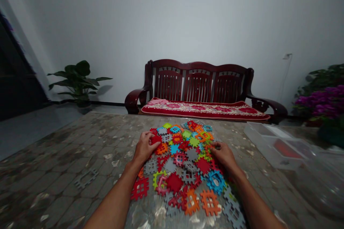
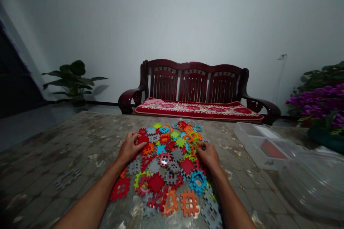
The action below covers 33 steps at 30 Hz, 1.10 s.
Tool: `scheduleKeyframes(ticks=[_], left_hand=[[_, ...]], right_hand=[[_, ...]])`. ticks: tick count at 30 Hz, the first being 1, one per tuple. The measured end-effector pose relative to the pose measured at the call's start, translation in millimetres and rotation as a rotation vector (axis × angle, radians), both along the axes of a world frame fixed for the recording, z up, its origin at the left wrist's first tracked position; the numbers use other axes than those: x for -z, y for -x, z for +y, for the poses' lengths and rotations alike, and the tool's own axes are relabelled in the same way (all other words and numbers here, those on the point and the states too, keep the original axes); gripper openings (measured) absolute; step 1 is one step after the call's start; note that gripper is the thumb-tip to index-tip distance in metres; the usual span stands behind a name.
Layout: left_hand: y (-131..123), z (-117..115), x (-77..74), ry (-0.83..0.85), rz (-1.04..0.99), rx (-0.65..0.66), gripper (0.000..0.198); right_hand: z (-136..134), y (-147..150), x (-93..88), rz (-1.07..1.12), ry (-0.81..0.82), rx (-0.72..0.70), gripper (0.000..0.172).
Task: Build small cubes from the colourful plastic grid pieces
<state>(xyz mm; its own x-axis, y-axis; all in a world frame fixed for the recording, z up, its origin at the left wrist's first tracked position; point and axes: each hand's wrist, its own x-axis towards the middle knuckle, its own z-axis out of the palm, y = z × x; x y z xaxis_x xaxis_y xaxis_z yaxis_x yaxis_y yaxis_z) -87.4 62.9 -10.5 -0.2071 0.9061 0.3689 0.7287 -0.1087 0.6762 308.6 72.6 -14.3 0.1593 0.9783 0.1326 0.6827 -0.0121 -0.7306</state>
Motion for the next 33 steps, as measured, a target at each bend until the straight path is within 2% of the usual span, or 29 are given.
scheduleKeyframes(ticks=[3, 8, 12, 16, 19, 23, 29, 33], left_hand=[[0.6, 1.6, -2.1, -0.031, -0.035, -0.015, 0.018], [1.1, 2.1, -4.0, -0.025, -0.079, -0.043, 0.024], [-0.8, 0.9, -3.2, -0.04, -0.069, -0.038, 0.026], [-3.4, -1.2, -3.3, -0.096, -0.057, -0.023, 0.027], [-5.6, -3.1, -5.4, -0.124, -0.062, -0.046, 0.028], [-9.3, -6.5, -10.0, -0.128, -0.096, -0.096, 0.028], [-13.2, -10.9, -15.9, -0.2, -0.142, -0.166, 0.027], [-14.5, -10.7, -20.5, -0.239, -0.154, -0.198, 0.026]], right_hand=[[-1.3, -1.1, -1.4, 0.063, 0.021, 0.035, 0.032], [-3.0, 0.4, -3.0, 0.297, -0.002, 0.065, 0.037], [-5.8, 6.3, -9.4, 0.567, 0.011, 0.042, 0.036], [-10.4, 16.8, -17.1, 0.911, 0.076, 0.053, 0.047], [-13.6, 23.3, -20.3, 1.043, 0.106, 0.052, 0.051], [-14.9, 28.4, -18.3, 0.965, 0.116, 0.004, 0.048], [-9.9, 35.3, -9.4, 0.482, -0.054, 0.006, 0.034], [-8.2, 30.5, -8.5, 0.472, -0.104, 0.089, 0.037]])
